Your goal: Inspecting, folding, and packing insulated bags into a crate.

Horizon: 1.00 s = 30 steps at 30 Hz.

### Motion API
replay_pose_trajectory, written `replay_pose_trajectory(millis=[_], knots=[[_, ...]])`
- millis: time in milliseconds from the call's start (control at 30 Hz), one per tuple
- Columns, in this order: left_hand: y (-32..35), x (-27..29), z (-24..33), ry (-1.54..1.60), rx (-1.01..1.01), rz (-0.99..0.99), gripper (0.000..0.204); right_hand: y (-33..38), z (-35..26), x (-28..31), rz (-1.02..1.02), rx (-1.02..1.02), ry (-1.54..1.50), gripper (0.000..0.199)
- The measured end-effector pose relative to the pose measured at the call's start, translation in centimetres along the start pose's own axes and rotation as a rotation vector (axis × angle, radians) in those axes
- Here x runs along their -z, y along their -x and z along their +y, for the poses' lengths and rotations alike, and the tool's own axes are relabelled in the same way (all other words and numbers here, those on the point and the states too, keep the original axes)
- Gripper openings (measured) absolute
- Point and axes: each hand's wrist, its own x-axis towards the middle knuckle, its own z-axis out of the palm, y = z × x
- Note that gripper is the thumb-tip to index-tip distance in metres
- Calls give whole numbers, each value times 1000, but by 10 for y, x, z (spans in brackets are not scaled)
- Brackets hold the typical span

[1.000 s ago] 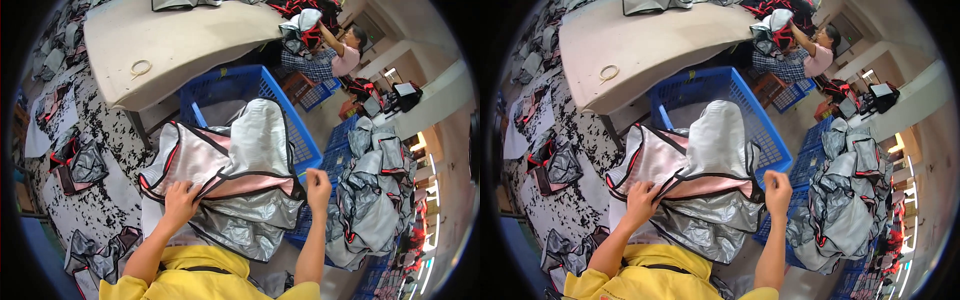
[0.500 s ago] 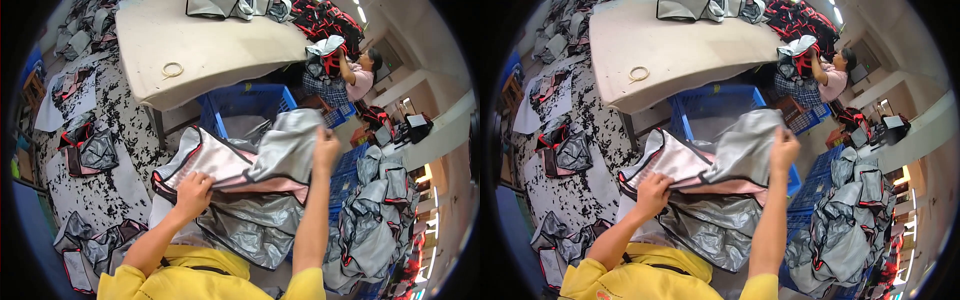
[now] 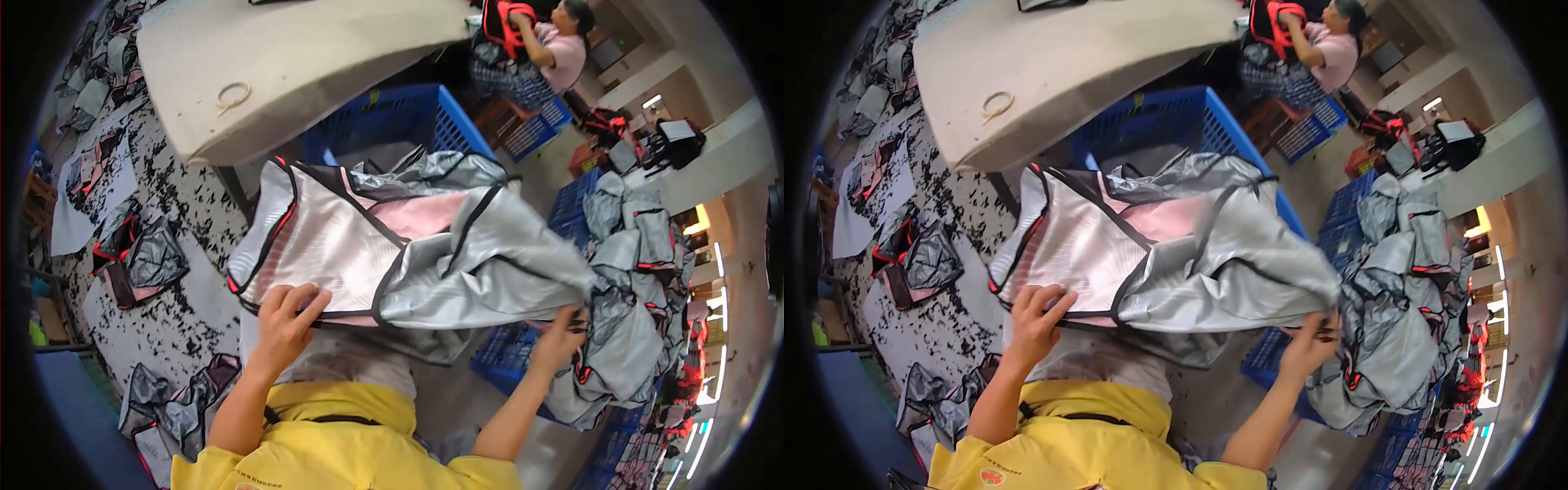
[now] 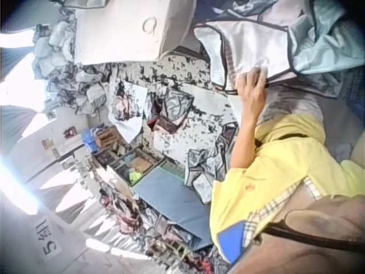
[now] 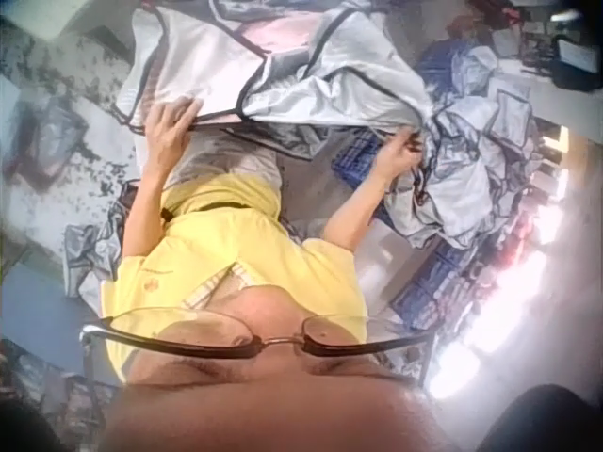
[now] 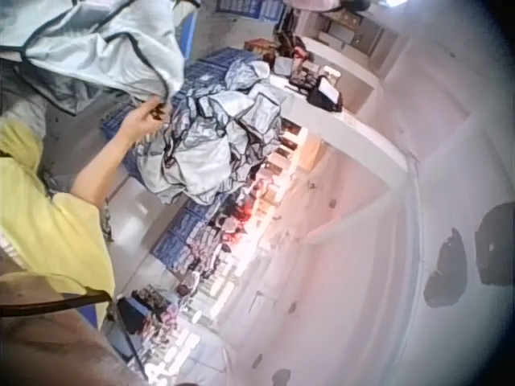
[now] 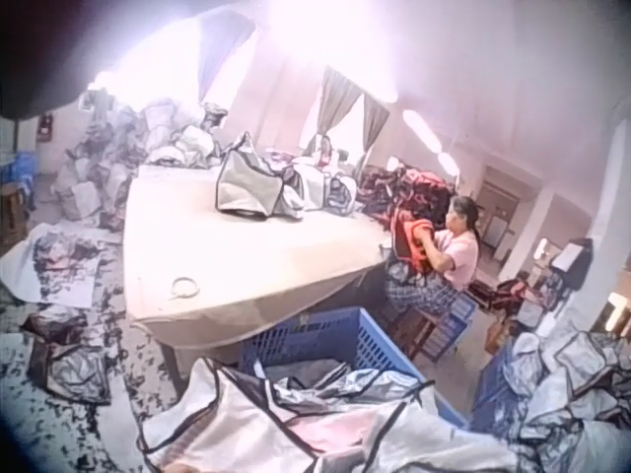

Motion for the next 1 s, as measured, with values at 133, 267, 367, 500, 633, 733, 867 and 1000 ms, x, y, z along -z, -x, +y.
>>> replay_pose_trajectory(millis=[133, 267, 367, 500, 633, 733, 867, 1000], knots=[[57, -55, -17, 84, 106, -247, 71, 61, 152, 38, -66, -117, 67, 23], [69, -53, -16, 63, 128, -275, 77, 82, 138, 27, 6, -384, 10, 17], [66, -56, -13, 92, 132, -271, 78, 74, 150, 43, -80, -315, 38, 10], [68, -55, -13, 112, 145, -285, 78, 73, 134, 29, -71, -313, -3, 5], [71, -56, -17, 117, 166, -269, 78, 74, 142, 25, -95, -312, 3, 9], [67, -56, -16, 129, 173, -271, 76, 73, 145, 30, -139, -330, 53, 10], [63, -56, -13, 150, 190, -292, 75, 72, 138, 35, -138, -301, 103, 9], [44, -40, 8, 115, 262, -347, 68, 75, 132, 27, -113, -304, 89, 12]])
